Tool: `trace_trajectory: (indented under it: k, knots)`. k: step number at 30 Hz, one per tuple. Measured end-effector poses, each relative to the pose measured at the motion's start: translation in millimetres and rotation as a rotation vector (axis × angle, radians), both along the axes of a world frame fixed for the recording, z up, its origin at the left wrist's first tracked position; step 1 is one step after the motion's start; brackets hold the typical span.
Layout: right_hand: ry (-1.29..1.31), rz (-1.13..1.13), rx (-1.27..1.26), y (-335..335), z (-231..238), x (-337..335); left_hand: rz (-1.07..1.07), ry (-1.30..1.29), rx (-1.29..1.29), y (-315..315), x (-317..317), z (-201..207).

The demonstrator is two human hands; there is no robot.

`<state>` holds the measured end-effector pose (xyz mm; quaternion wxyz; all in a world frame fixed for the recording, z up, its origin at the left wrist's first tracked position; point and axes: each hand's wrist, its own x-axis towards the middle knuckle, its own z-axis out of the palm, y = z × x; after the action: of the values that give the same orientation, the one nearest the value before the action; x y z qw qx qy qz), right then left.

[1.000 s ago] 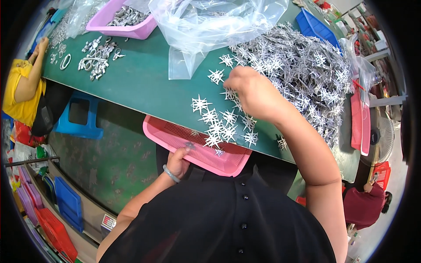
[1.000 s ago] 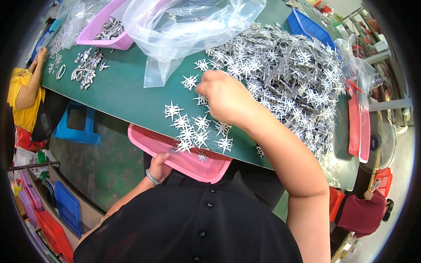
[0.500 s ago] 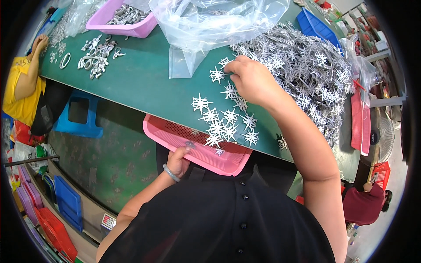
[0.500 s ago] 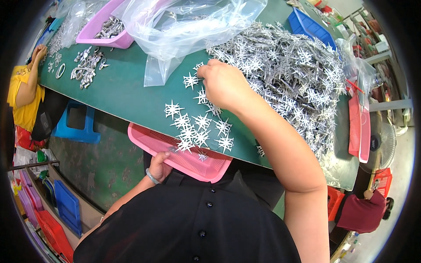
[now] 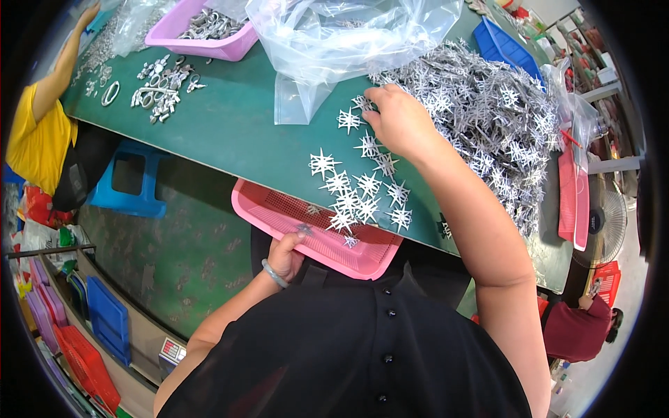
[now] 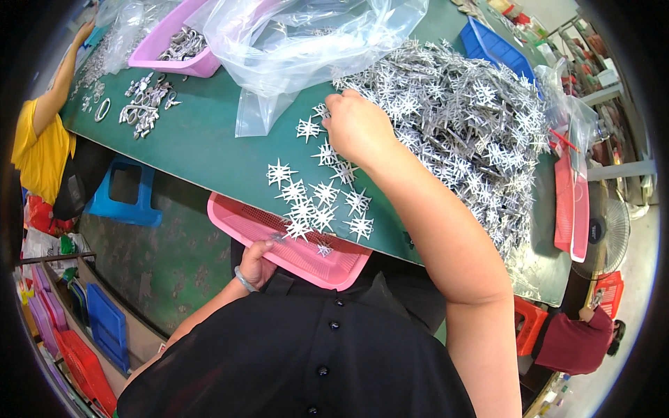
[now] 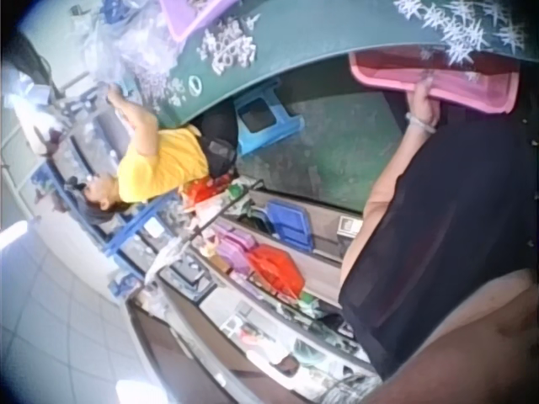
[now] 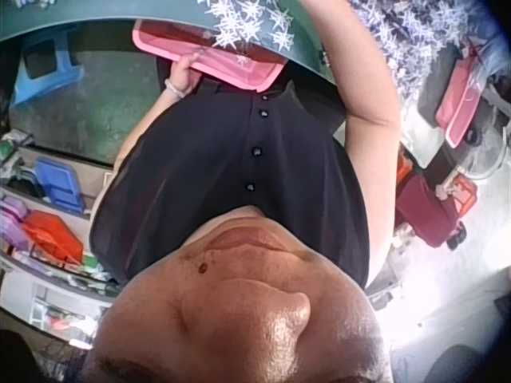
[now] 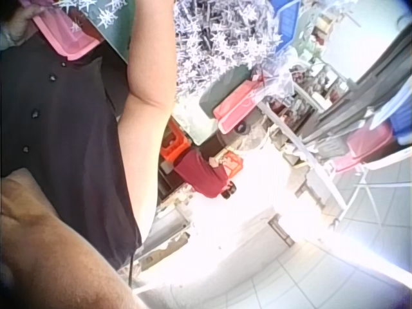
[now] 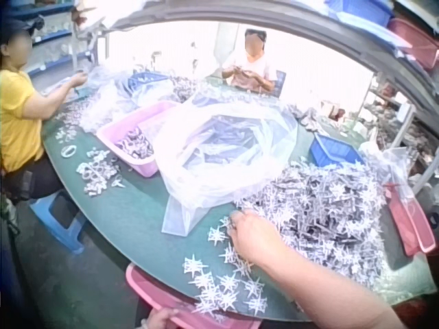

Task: The person sorts metal star-shaped parts from a large pile on a table into a pink tray held on their lap.

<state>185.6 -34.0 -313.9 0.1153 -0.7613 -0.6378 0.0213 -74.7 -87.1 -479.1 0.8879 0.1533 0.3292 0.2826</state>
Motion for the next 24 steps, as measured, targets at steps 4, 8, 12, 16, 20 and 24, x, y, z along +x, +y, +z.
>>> trace_trajectory:
  k: [4, 8, 12, 16, 20, 24]
  knots:
    - [0.003, 0.02, -0.008, 2.8, 1.0, 2.3, 0.018, -0.018, 0.012, -1.2, 1.1, 0.4]
    - [0.003, 0.011, -0.032, -1.5, 4.2, 2.0, 0.04, 0.003, 0.081, -2.2, -0.3, -3.6]
    - [0.023, 0.021, -0.065, -6.2, 6.0, 1.8, 0.036, 0.011, 0.073, -2.4, -1.8, -5.4]
    - [0.103, 0.026, -0.082, -10.6, 7.8, 5.3, 0.024, -0.002, 0.072, -2.8, -3.3, -8.9]
    - [0.049, 0.007, -0.164, -8.6, 13.0, 4.3, 0.026, 0.004, 0.074, -2.3, -4.7, -11.7]
    - [0.037, -0.026, -0.158, -5.7, 10.0, 2.4, 0.028, -0.014, 0.071, -2.9, -4.7, -9.4]
